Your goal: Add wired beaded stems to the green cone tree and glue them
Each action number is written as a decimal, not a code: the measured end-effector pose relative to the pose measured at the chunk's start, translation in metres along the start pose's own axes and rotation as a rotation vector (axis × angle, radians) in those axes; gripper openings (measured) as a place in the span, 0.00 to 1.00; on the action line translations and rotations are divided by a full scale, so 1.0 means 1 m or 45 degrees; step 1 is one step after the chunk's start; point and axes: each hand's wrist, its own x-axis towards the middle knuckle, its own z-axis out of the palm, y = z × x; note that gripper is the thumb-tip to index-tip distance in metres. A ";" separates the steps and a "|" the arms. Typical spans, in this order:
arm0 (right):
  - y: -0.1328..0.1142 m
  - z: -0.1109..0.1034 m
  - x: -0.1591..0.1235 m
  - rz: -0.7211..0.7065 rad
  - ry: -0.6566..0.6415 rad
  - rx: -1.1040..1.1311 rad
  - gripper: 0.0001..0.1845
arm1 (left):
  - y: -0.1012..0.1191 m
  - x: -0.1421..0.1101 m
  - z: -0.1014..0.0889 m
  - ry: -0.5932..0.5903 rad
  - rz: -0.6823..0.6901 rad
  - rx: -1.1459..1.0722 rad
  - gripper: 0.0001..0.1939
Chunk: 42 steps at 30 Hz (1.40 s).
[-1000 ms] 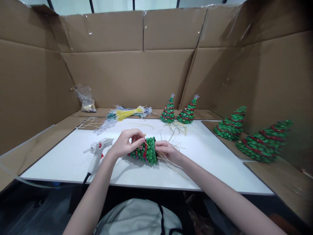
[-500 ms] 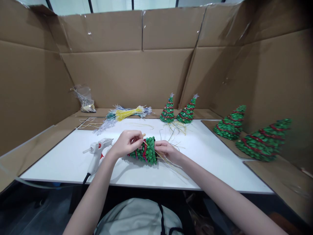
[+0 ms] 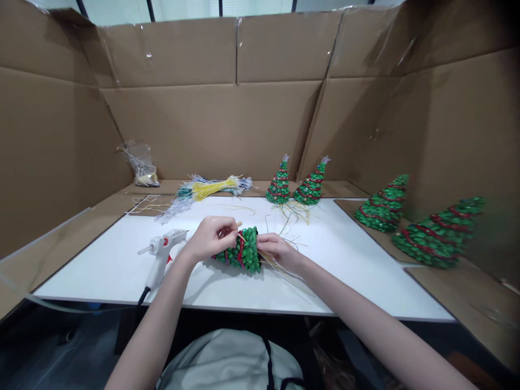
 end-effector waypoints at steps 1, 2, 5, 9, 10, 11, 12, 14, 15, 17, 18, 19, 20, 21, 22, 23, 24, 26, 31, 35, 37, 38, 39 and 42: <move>0.000 0.000 0.000 0.005 0.000 0.000 0.15 | 0.000 0.000 0.000 0.003 -0.002 -0.003 0.08; 0.000 0.000 0.000 0.009 0.000 0.003 0.15 | -0.001 0.000 0.000 0.004 -0.006 -0.008 0.08; -0.001 0.001 0.000 0.015 0.013 0.006 0.14 | -0.002 0.000 0.001 0.005 -0.019 -0.021 0.08; -0.002 0.002 0.000 0.007 0.017 -0.014 0.13 | -0.004 -0.001 0.002 0.009 -0.037 -0.013 0.08; -0.002 0.002 0.000 0.005 0.013 -0.015 0.13 | -0.005 -0.002 0.002 0.011 -0.041 -0.007 0.08; -0.002 0.002 0.000 0.004 0.010 -0.014 0.13 | -0.005 -0.002 0.002 0.014 -0.044 -0.003 0.09; -0.002 0.002 0.000 0.003 0.009 -0.015 0.13 | -0.005 -0.002 0.003 0.017 -0.047 0.000 0.09; -0.002 0.002 0.000 0.003 0.011 -0.019 0.13 | -0.005 -0.001 0.003 0.018 -0.051 0.002 0.09; -0.002 0.001 0.000 0.002 0.012 -0.021 0.13 | -0.005 -0.001 0.003 0.016 -0.051 0.001 0.09; -0.001 0.001 0.000 -0.001 0.013 -0.023 0.14 | -0.005 -0.001 0.003 0.013 -0.051 -0.002 0.09; -0.001 0.001 0.000 -0.002 0.013 -0.021 0.14 | -0.005 -0.001 0.003 0.013 -0.050 -0.003 0.09; -0.001 0.001 0.001 -0.003 0.012 -0.017 0.14 | -0.005 -0.001 0.003 0.014 -0.049 -0.005 0.09; -0.001 0.001 0.001 -0.004 0.009 -0.014 0.14 | -0.005 -0.001 0.003 0.015 -0.049 -0.005 0.09; -0.001 0.000 0.001 -0.006 0.005 -0.013 0.15 | -0.005 -0.001 0.003 0.016 -0.050 -0.005 0.10; -0.001 0.000 0.001 -0.009 0.001 -0.016 0.15 | -0.005 -0.002 0.004 0.018 -0.051 -0.005 0.09; -0.001 0.000 0.001 -0.011 -0.001 -0.022 0.15 | -0.005 -0.002 0.004 0.019 -0.050 -0.005 0.09; -0.001 0.000 0.001 -0.014 0.000 -0.030 0.15 | -0.005 -0.002 0.004 0.020 -0.050 -0.005 0.09; -0.001 -0.001 0.001 -0.018 0.006 -0.048 0.15 | -0.005 -0.002 0.004 0.021 -0.047 -0.002 0.09; -0.001 0.000 0.001 -0.016 0.000 -0.058 0.14 | -0.005 -0.002 0.003 0.020 -0.048 -0.003 0.10; -0.002 0.000 0.001 -0.023 -0.006 -0.060 0.14 | -0.005 -0.002 0.003 0.020 -0.057 0.002 0.09; -0.001 -0.001 0.001 -0.027 -0.008 -0.059 0.14 | -0.005 -0.002 0.003 0.019 -0.059 0.006 0.09; -0.001 -0.001 0.001 -0.028 -0.010 -0.058 0.14 | -0.005 -0.002 0.003 0.018 -0.060 0.006 0.09; -0.001 -0.001 0.001 -0.029 -0.011 -0.056 0.15 | -0.005 -0.002 0.003 0.017 -0.060 0.006 0.09; -0.001 -0.001 0.001 -0.023 -0.007 -0.042 0.15 | -0.005 -0.002 0.003 0.015 -0.065 0.001 0.10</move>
